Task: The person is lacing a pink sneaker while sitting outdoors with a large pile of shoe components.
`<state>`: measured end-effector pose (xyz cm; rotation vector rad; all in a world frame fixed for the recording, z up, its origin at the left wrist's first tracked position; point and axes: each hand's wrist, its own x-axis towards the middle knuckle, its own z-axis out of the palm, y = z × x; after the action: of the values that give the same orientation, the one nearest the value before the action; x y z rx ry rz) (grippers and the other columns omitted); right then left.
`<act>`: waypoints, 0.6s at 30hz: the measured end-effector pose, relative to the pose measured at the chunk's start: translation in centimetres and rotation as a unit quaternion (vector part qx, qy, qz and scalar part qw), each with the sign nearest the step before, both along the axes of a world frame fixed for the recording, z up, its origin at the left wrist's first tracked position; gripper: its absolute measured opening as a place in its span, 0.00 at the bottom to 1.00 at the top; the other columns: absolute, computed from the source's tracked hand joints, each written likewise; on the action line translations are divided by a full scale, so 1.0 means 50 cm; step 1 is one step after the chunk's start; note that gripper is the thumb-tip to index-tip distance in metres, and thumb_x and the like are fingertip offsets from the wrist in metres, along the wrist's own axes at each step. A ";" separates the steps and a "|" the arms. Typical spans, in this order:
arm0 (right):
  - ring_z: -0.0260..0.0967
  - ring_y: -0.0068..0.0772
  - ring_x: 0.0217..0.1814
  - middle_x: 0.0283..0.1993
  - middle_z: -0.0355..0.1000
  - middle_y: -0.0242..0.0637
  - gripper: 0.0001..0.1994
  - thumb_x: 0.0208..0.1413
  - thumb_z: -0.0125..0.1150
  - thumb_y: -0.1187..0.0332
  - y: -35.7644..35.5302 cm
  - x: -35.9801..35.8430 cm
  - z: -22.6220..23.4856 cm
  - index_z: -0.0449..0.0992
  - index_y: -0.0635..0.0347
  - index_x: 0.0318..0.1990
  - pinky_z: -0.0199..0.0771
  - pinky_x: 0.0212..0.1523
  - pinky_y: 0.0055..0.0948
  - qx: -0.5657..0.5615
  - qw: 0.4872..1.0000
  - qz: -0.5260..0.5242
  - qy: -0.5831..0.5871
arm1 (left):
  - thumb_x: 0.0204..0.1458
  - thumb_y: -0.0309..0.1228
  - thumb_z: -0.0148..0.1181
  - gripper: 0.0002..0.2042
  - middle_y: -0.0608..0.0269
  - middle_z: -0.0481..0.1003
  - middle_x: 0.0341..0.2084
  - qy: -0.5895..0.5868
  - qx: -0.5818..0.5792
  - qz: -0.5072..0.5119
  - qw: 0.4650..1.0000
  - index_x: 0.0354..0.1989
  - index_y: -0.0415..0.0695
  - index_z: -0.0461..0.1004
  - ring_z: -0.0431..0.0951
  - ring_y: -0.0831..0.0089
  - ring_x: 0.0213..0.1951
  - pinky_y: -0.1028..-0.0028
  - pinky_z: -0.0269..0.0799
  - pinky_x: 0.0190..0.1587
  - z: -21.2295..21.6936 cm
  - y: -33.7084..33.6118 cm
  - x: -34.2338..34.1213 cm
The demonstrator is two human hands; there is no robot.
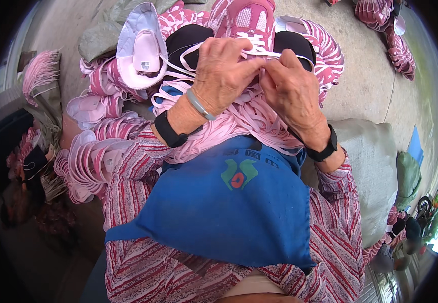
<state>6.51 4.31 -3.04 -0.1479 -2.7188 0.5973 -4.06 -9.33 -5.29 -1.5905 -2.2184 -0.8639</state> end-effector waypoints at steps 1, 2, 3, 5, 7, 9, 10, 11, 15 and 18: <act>0.67 0.39 0.24 0.27 0.62 0.38 0.03 0.44 0.60 0.73 0.005 0.005 0.006 0.73 0.61 0.28 0.68 0.23 0.34 0.003 1.000 -0.002 -0.006 | 0.38 0.30 0.66 0.12 0.65 0.70 0.41 0.004 0.005 0.004 1.000 0.35 0.51 0.78 0.68 0.65 0.44 0.65 0.59 0.48 0.004 0.004 0.002; 0.67 0.40 0.23 0.27 0.63 0.39 0.04 0.44 0.60 0.73 0.008 0.009 0.011 0.73 0.61 0.28 0.68 0.22 0.36 -0.024 1.000 0.010 -0.001 | 0.38 0.29 0.66 0.12 0.65 0.71 0.40 0.007 0.007 -0.015 1.000 0.35 0.50 0.78 0.69 0.64 0.44 0.65 0.60 0.47 0.009 0.009 0.004; 0.68 0.42 0.23 0.27 0.63 0.40 0.04 0.44 0.59 0.73 0.016 0.013 0.019 0.72 0.62 0.27 0.68 0.22 0.38 -0.053 0.998 0.024 -0.012 | 0.37 0.28 0.65 0.12 0.65 0.71 0.40 0.021 0.018 -0.033 0.999 0.34 0.49 0.78 0.69 0.64 0.43 0.66 0.61 0.46 0.014 0.013 0.005; 0.67 0.35 0.24 0.26 0.62 0.37 0.06 0.47 0.60 0.72 0.036 0.021 0.037 0.74 0.63 0.32 0.67 0.23 0.33 -0.081 0.996 0.037 0.023 | 0.39 0.28 0.65 0.11 0.65 0.73 0.37 -0.040 0.031 -0.071 0.996 0.35 0.47 0.78 0.71 0.65 0.41 0.67 0.64 0.44 0.026 0.015 0.014; 0.64 0.25 0.27 0.26 0.62 0.34 0.09 0.49 0.60 0.72 0.069 0.046 0.070 0.76 0.63 0.38 0.64 0.26 0.25 -0.273 0.952 0.023 -0.138 | 0.41 0.27 0.65 0.10 0.64 0.74 0.35 -0.088 0.053 -0.103 0.989 0.35 0.45 0.78 0.72 0.65 0.39 0.68 0.67 0.42 0.039 0.015 0.031; 0.59 0.19 0.28 0.28 0.62 0.29 0.15 0.51 0.58 0.70 0.101 0.065 0.097 0.75 0.64 0.46 0.60 0.29 0.20 -0.315 0.933 0.054 -0.164 | 0.47 0.26 0.62 0.07 0.61 0.76 0.29 -0.362 0.047 -0.174 0.915 0.35 0.41 0.77 0.76 0.65 0.32 0.71 0.71 0.35 0.055 0.024 0.069; 0.58 0.19 0.28 0.30 0.63 0.27 0.16 0.51 0.56 0.68 0.115 0.075 0.108 0.74 0.66 0.47 0.60 0.29 0.21 -0.399 0.899 0.089 -0.157 | 0.50 0.26 0.60 0.06 0.60 0.76 0.28 -0.459 0.060 -0.192 0.865 0.36 0.40 0.77 0.76 0.64 0.31 0.72 0.72 0.34 0.066 0.035 0.090; 0.56 0.17 0.26 0.29 0.62 0.25 0.18 0.52 0.53 0.65 0.129 0.086 0.121 0.74 0.66 0.47 0.56 0.27 0.19 -0.463 0.862 0.105 -0.179 | 0.52 0.26 0.58 0.05 0.58 0.77 0.28 -0.550 0.061 -0.210 0.806 0.36 0.40 0.77 0.77 0.63 0.29 0.73 0.73 0.33 0.078 0.050 0.114; 0.40 0.08 0.15 0.17 0.54 0.19 0.20 0.54 0.46 0.63 0.173 0.118 0.181 0.74 0.72 0.45 0.37 0.15 0.15 -0.524 0.848 -0.030 -0.072 | 0.49 0.31 0.55 0.08 0.58 0.77 0.22 -0.574 0.177 -0.439 0.668 0.31 0.39 0.76 0.78 0.67 0.24 0.71 0.73 0.32 0.153 0.157 0.253; 0.40 0.07 0.14 0.17 0.55 0.18 0.18 0.55 0.46 0.67 0.175 0.132 0.229 0.73 0.72 0.46 0.37 0.15 0.15 -0.505 0.859 -0.079 0.001 | 0.47 0.32 0.55 0.09 0.59 0.77 0.20 -0.642 0.115 -0.497 0.572 0.29 0.39 0.77 0.79 0.69 0.25 0.71 0.73 0.33 0.209 0.183 0.339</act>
<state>13.13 13.07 8.42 -0.6040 -2.0594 1.8825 12.88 -0.20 5.18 -2.3584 -1.0642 -3.2908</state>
